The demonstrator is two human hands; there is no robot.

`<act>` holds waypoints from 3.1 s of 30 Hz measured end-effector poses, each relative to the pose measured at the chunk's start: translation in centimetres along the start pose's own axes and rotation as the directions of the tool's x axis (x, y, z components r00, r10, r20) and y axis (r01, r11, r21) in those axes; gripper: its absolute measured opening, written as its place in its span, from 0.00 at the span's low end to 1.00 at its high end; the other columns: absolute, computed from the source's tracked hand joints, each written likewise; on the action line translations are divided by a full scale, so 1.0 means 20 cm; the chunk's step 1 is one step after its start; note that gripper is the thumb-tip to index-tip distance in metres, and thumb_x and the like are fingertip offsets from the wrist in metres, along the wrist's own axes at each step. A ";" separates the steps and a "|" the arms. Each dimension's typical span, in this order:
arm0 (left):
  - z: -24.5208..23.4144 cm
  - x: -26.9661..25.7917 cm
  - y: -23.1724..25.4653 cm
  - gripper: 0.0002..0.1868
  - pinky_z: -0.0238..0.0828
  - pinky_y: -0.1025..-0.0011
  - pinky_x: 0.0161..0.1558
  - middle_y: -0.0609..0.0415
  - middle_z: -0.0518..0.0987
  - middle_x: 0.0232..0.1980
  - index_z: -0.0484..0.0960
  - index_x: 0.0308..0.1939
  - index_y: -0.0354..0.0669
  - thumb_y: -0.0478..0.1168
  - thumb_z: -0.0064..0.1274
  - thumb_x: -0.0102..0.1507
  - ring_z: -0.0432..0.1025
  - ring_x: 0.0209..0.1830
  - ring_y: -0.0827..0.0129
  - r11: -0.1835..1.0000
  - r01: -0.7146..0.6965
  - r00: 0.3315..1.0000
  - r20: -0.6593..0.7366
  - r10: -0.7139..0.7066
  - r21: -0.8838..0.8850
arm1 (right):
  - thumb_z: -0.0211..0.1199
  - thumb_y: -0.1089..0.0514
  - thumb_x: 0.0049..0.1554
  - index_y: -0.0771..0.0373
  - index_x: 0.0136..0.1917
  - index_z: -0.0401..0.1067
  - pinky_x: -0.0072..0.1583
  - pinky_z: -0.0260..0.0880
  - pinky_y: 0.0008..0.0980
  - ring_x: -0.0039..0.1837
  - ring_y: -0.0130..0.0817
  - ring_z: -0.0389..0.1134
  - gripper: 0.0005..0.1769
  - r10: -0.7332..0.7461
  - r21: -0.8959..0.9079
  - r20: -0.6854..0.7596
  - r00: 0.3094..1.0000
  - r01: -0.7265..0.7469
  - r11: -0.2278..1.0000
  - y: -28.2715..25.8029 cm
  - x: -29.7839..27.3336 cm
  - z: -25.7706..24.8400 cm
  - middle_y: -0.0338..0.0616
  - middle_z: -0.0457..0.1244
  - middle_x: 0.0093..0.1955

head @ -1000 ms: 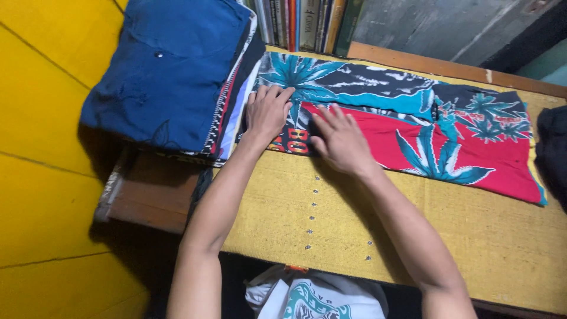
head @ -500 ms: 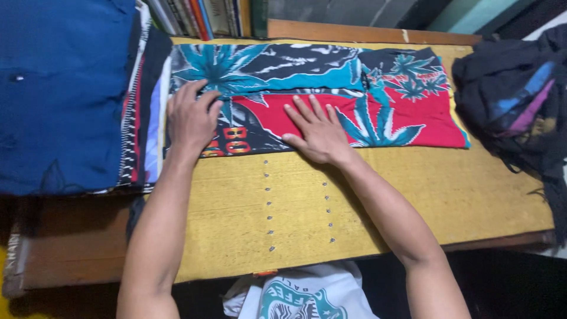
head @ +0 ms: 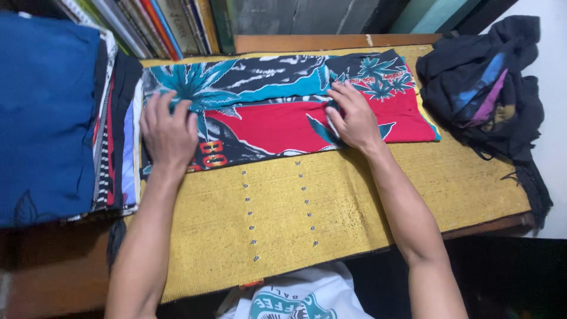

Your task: The person folds a patterned shirt on a yellow mat by hand. They smooth the fabric, fold the sleeves inward, fold the sides toward the center, and then fold the shirt in half to create a compact rectangle.

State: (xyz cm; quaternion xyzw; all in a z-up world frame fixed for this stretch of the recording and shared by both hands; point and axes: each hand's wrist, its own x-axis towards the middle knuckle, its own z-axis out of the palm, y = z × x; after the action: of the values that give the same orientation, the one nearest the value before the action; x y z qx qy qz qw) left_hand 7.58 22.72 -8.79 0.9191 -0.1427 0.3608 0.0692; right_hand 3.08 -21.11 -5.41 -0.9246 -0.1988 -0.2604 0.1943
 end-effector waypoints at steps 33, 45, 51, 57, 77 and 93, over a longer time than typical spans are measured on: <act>-0.12 0.15 0.73 0.37 0.28 0.38 0.78 0.57 0.49 0.85 0.55 0.81 0.59 0.67 0.28 0.71 0.39 0.85 0.51 0.955 -0.064 0.619 0.739 0.266 -0.290 | 0.46 0.36 0.68 0.55 0.83 0.52 0.76 0.35 0.72 0.84 0.60 0.40 0.37 0.395 -0.213 0.474 0.787 -0.333 0.919 -0.13 -0.11 -0.13 0.50 0.44 0.86; -0.31 -0.13 -0.02 0.33 0.37 0.35 0.76 0.56 0.52 0.84 0.59 0.80 0.54 0.61 0.32 0.73 0.44 0.84 0.50 0.979 0.186 0.724 0.686 -0.076 -0.088 | 0.69 0.43 0.58 0.58 0.74 0.69 0.73 0.52 0.60 0.78 0.60 0.54 0.35 -0.077 -0.083 0.205 0.976 0.095 0.992 -0.36 -0.04 0.16 0.56 0.57 0.77; -0.30 -0.15 -0.04 0.31 0.37 0.38 0.76 0.54 0.54 0.84 0.59 0.80 0.51 0.55 0.29 0.75 0.44 0.84 0.50 0.973 0.201 0.750 0.657 -0.078 -0.114 | 0.40 0.31 0.68 0.53 0.82 0.53 0.78 0.38 0.67 0.86 0.55 0.36 0.38 -0.099 0.071 0.635 0.766 0.069 0.995 -1.02 0.26 0.38 0.46 0.41 0.87; -0.29 -0.14 -0.04 0.32 0.34 0.36 0.76 0.54 0.51 0.85 0.57 0.81 0.50 0.56 0.27 0.74 0.42 0.84 0.50 0.974 0.212 0.725 0.682 -0.097 -0.086 | 0.41 0.26 0.66 0.42 0.85 0.43 0.79 0.32 0.68 0.87 0.51 0.33 0.41 -0.048 0.039 0.665 0.745 0.028 0.999 -0.93 0.31 0.51 0.37 0.37 0.88; -0.27 -0.06 0.25 0.27 0.39 0.40 0.75 0.53 0.65 0.80 0.76 0.71 0.54 0.58 0.46 0.71 0.48 0.83 0.50 0.996 -0.076 0.900 0.427 0.085 -0.039 | 0.46 0.29 0.66 0.54 0.83 0.52 0.78 0.39 0.66 0.85 0.55 0.38 0.43 0.292 -0.247 0.504 0.813 -0.188 0.951 -0.17 -0.27 -0.28 0.47 0.43 0.86; -0.16 0.16 0.78 0.42 0.30 0.41 0.79 0.57 0.48 0.86 0.54 0.81 0.65 0.73 0.33 0.66 0.38 0.85 0.52 0.972 -0.072 0.578 0.785 0.222 -0.222 | 0.38 0.23 0.63 0.43 0.85 0.44 0.78 0.33 0.72 0.86 0.53 0.33 0.44 0.328 -0.231 0.659 0.677 -0.233 0.945 -0.13 -0.27 -0.24 0.40 0.38 0.88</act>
State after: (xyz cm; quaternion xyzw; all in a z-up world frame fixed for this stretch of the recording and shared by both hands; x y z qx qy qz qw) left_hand 2.80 7.96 -3.92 0.9581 -0.2640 -0.1024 0.0432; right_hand -4.43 -22.57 -3.95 -0.9842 -0.0951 0.1227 0.0847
